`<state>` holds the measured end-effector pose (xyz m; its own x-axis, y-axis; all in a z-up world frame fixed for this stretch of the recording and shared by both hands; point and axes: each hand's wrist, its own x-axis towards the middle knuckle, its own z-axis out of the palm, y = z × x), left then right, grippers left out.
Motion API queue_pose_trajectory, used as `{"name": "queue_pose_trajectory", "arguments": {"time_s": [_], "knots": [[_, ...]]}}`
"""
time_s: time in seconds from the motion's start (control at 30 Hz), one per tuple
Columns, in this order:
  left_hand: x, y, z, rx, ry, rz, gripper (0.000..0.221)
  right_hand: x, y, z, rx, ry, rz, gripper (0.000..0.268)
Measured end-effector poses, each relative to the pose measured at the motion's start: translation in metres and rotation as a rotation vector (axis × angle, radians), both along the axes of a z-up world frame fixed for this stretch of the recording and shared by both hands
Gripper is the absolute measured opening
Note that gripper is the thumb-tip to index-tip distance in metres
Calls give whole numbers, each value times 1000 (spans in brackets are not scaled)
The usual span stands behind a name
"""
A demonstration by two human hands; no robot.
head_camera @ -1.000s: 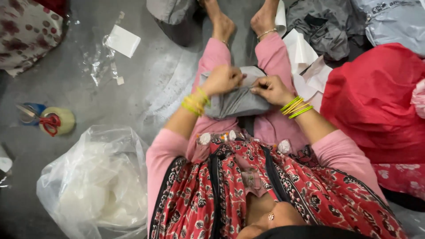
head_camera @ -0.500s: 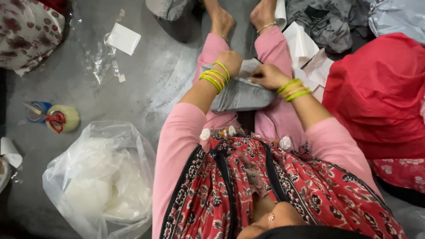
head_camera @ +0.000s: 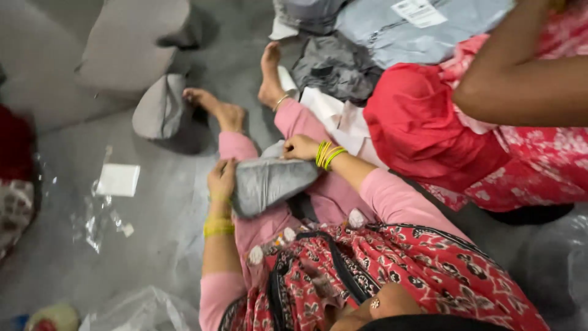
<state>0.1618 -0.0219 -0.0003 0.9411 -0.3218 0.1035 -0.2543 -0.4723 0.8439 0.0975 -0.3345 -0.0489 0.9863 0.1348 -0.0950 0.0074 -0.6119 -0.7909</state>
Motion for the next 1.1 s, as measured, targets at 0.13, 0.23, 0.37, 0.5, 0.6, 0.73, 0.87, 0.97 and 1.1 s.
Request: {"name": "queue_pose_trajectory", "arguments": {"time_s": [0.13,0.23,0.37,0.5,0.6,0.73,0.87,0.97,1.1], "knots": [[-2,24,-98,-553,102,22,36,-41,10,8,-71,-188,-62,45],[-45,22,-55,-332,103,146,36,-81,20,18,-105,-360,-98,68],[-108,10,16,-233,-41,102,32,-130,33,45,-50,-356,-273,89],[-143,7,61,-252,-161,-32,38,-146,39,50,43,-468,-382,95],[-145,17,48,-360,-251,-88,34,-146,47,51,82,-497,-417,99],[-154,18,47,-334,-186,2,36,-138,46,39,14,-500,-411,100],[-154,19,34,-350,-43,93,37,-138,45,37,-8,-457,-391,98],[-158,12,38,-357,-11,143,38,-141,47,50,-23,-397,-410,97],[-172,4,33,-396,-224,207,39,-141,46,46,27,-367,-479,99]]}}
